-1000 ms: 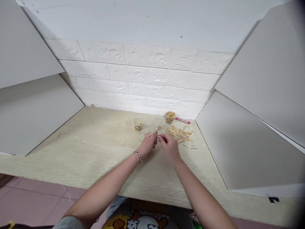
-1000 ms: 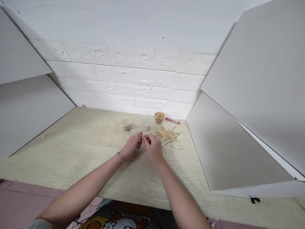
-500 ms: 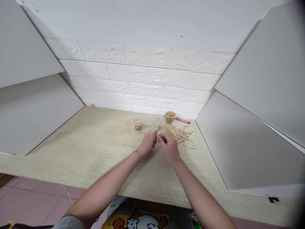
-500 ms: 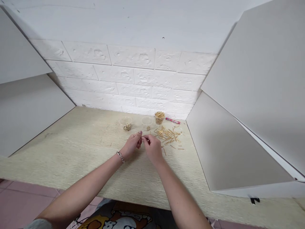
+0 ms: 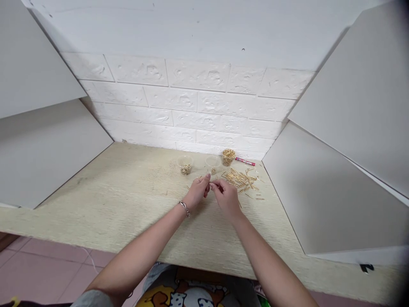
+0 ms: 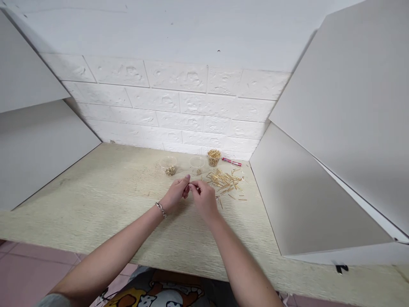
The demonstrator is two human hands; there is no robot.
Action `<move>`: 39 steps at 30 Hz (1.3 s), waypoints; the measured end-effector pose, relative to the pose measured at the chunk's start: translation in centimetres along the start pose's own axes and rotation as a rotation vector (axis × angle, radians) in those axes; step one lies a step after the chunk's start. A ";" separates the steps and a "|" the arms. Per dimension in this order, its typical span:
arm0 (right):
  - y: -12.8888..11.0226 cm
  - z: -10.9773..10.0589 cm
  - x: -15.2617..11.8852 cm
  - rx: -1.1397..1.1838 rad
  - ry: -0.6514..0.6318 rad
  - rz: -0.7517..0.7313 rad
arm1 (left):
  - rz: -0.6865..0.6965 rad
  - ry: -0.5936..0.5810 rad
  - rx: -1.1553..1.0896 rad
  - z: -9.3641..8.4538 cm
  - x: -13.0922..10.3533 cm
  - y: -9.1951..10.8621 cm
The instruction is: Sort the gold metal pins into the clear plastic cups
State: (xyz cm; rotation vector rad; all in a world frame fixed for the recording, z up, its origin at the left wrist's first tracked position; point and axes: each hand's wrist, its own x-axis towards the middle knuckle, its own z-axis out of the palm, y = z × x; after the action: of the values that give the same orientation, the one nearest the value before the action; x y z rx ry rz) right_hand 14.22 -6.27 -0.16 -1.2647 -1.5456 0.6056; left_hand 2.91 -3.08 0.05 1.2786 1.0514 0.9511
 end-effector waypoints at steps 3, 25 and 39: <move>0.1 0.0 0.0 -0.015 0.016 -0.006 | -0.006 -0.009 -0.011 0.0 0.0 0.2; 0.0 0.4 -0.2 -0.076 0.112 -0.051 | -0.050 -0.003 -0.117 0.0 -0.2 0.2; 0.8 0.6 -0.4 -0.187 0.156 -0.096 | -0.144 -0.094 -0.418 0.4 0.0 -0.8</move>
State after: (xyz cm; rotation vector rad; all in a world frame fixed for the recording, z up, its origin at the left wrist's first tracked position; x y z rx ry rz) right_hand 13.99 -6.32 -1.19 -1.3356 -1.5490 0.2985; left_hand 3.29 -3.21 -0.78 0.8816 0.8068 0.9324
